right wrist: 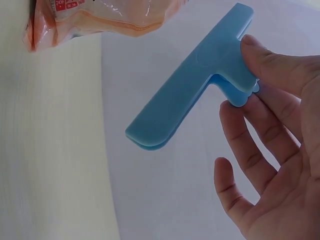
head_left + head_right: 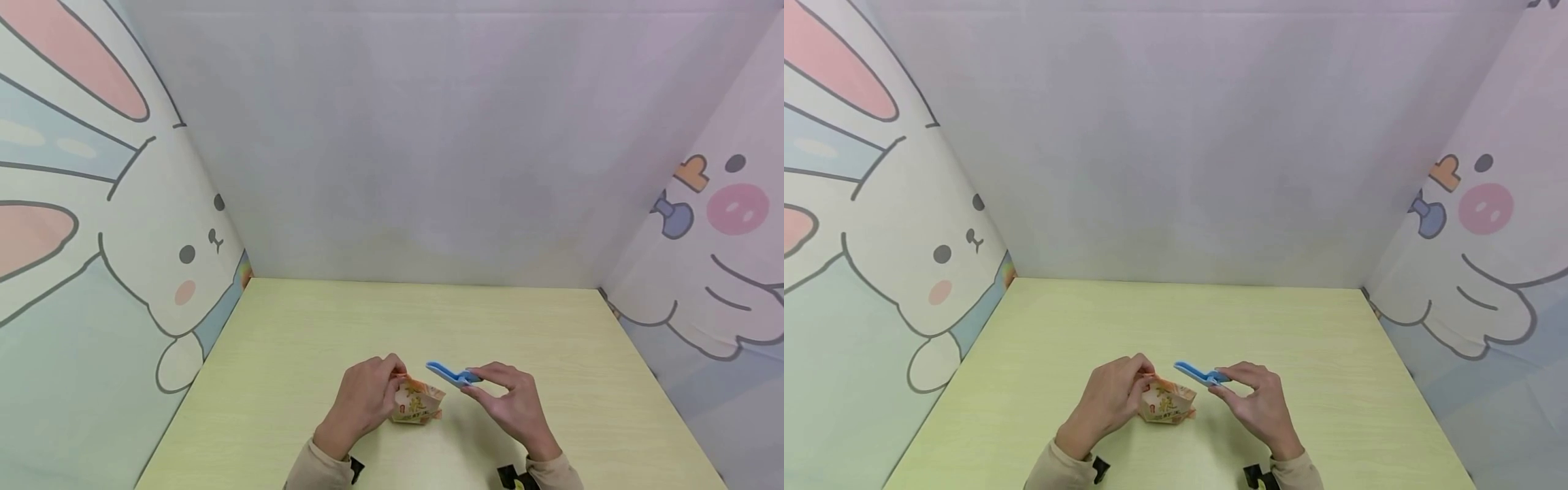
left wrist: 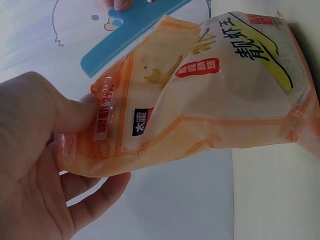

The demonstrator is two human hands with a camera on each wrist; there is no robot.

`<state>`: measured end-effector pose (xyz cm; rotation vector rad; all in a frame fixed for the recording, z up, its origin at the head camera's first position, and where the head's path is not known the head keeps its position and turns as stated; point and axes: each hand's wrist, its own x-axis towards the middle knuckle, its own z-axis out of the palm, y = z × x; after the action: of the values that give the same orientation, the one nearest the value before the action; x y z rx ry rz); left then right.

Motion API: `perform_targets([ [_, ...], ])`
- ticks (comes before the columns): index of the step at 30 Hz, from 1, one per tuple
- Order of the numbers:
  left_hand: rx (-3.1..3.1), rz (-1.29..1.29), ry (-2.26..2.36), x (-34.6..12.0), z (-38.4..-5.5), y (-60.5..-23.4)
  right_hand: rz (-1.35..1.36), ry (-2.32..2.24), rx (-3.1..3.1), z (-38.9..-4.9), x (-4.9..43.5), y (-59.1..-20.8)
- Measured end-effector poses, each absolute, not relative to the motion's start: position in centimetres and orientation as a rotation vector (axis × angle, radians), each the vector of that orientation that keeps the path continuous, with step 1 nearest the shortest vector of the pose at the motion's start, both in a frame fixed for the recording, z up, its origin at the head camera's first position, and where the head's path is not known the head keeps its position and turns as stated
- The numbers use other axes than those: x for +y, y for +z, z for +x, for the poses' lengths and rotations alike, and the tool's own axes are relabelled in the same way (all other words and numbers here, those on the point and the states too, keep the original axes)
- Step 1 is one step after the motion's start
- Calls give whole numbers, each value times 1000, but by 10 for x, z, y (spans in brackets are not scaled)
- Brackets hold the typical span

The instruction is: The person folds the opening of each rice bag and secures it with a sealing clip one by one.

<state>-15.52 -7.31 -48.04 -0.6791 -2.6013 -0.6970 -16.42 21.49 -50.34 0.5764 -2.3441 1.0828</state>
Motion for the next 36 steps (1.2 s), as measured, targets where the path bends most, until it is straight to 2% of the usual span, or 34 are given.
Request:
perform_targets([
  [36, -2591, -693, -748, -78, -155, -476, 739, 1177, -2333, -168, 191, -509],
])
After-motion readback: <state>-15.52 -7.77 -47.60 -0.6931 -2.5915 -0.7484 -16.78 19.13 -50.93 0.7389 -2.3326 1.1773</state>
